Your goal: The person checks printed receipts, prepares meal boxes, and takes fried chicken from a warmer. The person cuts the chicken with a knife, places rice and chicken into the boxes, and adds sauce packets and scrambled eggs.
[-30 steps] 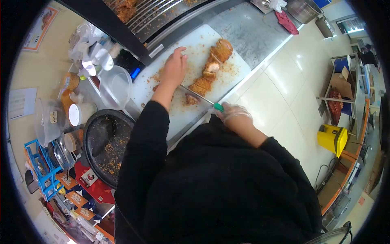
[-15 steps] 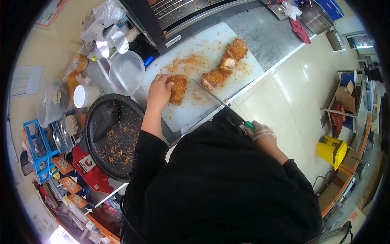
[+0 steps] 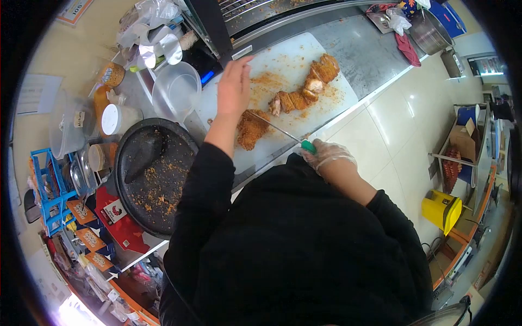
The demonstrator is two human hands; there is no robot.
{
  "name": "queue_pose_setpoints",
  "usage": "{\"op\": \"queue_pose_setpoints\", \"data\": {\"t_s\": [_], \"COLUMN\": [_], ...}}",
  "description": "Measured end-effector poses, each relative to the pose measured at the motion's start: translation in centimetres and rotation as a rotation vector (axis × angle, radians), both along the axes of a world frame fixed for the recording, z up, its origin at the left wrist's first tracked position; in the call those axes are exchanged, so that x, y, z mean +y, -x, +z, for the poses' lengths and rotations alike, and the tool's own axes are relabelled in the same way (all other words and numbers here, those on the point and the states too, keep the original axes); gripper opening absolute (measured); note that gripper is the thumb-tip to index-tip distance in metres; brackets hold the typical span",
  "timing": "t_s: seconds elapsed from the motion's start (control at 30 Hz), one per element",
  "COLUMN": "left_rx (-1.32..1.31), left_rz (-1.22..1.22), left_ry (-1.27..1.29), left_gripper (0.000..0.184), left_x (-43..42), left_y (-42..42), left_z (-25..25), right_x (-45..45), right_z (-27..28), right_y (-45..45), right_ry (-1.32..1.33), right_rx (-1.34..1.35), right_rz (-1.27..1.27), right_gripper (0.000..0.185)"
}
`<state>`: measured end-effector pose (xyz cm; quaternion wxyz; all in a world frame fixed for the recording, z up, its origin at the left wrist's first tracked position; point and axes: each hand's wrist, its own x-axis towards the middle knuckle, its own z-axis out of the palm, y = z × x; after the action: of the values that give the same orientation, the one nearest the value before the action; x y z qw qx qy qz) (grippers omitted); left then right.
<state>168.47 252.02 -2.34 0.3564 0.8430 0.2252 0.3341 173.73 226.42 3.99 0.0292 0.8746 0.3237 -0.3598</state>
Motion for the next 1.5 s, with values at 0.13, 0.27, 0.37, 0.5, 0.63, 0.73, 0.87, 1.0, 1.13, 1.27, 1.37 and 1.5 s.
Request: {"op": "queue_pose_setpoints", "data": {"t_s": [0.13,0.27,0.37,0.5,0.63,0.73,0.87,1.0,1.13,1.27,1.37,1.5], "left_rx": [0.206,0.255,0.103,-0.043,0.131,0.215,0.027,0.077,0.167,0.103,0.154,0.381], "left_rz": [-0.074,-0.062,-0.063,0.014,0.066,0.031,0.11,0.124,0.083,0.149,0.174,0.151], "left_ry": [0.202,0.181,0.125,0.131,-0.128,0.099,0.121,0.115,0.108,0.14,0.175,0.113], "left_gripper": [0.038,0.042,0.039,0.037,0.035,0.034,0.032,0.031,0.03,0.029,0.031,0.032], "left_x": [1.2,1.9,1.7,0.3,1.7,1.9,0.8,-0.4,-0.2,-0.7,-1.9,-2.0], "left_y": [-0.6,-0.9,-0.9,0.5,1.9,2.4,2.5,4.2,4.5,4.5,5.7,6.3], "left_z": [-4.8,-5.8,-4.5,0.9,-8.3,-5.5,-0.3,-3.0,-4.3,-0.8,1.1,-4.6], "right_x": [1.4,1.3,1.0,0.7,-0.2,1.6,1.8,0.7,1.2,0.8,0.3,-0.8], "right_z": [-1.5,-3.1,-2.0,2.7,-5.0,-4.3,1.0,-1.3,-3.3,1.4,2.7,-4.1], "right_y": [-0.3,-1.2,-1.6,-0.8,-0.3,0.2,0.2,0.9,1.2,1.5,2.3,2.7], "right_ry": [0.004,-0.133,-0.155,-0.08,-0.228,-0.206,-0.084,-0.031,-0.047,-0.023,0.02,-0.046], "right_rx": [0.003,0.005,-0.028,0.056,-0.04,-0.054,0.02,0.062,0.054,0.057,0.113,0.062], "right_rz": [0.019,0.136,0.147,0.085,0.214,0.209,0.161,0.173,0.132,0.144,0.129,0.171], "right_gripper": [0.051,0.049,0.048,0.047,0.045,0.045,0.048,0.048,0.049,0.051,0.055,0.059]}}
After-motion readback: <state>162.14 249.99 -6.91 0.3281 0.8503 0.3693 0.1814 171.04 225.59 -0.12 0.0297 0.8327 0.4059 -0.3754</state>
